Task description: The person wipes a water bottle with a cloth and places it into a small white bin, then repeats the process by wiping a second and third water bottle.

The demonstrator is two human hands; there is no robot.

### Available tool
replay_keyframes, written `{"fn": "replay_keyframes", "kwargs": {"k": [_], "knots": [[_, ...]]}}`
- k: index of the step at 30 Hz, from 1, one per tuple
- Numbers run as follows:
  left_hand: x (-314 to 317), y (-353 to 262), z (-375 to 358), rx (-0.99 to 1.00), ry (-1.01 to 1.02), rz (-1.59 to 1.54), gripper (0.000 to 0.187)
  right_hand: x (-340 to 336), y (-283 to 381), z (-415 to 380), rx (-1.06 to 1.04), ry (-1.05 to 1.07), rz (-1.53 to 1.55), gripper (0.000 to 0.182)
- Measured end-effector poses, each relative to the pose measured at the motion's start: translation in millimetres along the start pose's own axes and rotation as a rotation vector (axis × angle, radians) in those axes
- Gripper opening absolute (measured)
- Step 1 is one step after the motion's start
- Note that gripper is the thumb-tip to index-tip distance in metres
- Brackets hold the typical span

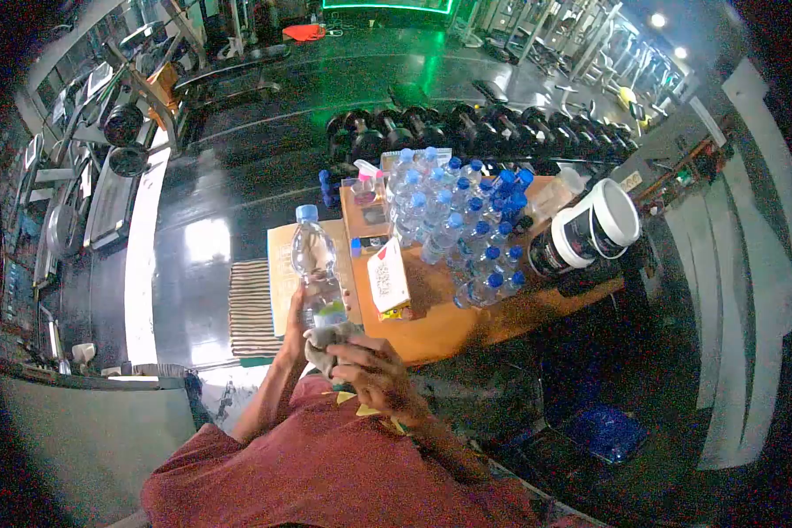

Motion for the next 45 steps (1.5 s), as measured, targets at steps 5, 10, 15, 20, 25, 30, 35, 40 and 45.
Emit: {"fn": "replay_keyframes", "kwargs": {"k": [5,10,15,20,25,30,35,40,45], "knots": [[-11,-5,4,-0.012,0.011,-0.240,0.078,24,-46,-47,0.836,-0.367,0.231,0.021],[-21,-5,15,0.263,0.035,-0.152,0.083,50,-44,-29,1.238,-0.668,1.166,0.033],[-25,-13,9,0.371,0.062,-0.103,0.083,52,-37,-67,1.647,-0.361,1.550,0.035],[-26,-20,7,0.502,0.108,0.012,0.072,77,-36,-97,1.683,-0.685,1.951,0.036],[-28,-26,4,0.609,0.044,0.280,0.075,79,-21,-75,1.832,-0.680,2.356,0.039],[-27,-47,-4,0.781,-0.092,0.505,0.068,47,-28,-91,1.296,-0.760,2.384,0.046],[-35,-33,4,0.722,-0.244,0.250,0.064,-14,-13,-18,1.184,-0.989,1.015,0.031],[-6,-23,13,0.184,-0.055,-0.251,0.041,-2,21,29,0.045,-0.106,-0.357,0.026],[17,-39,-12,-0.005,-0.097,-0.310,0.051,-1,-20,3,0.249,-0.289,-0.144,0.030]]}}
Point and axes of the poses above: each hand's wrist, its own z-axis towards the middle knuckle, its own x-axis out of the palm, y = z × x, the point moved 5 cm from there along z, towards the middle knuckle, and after that the axes turned 10 degrees about -y, right-handed, at the moved point
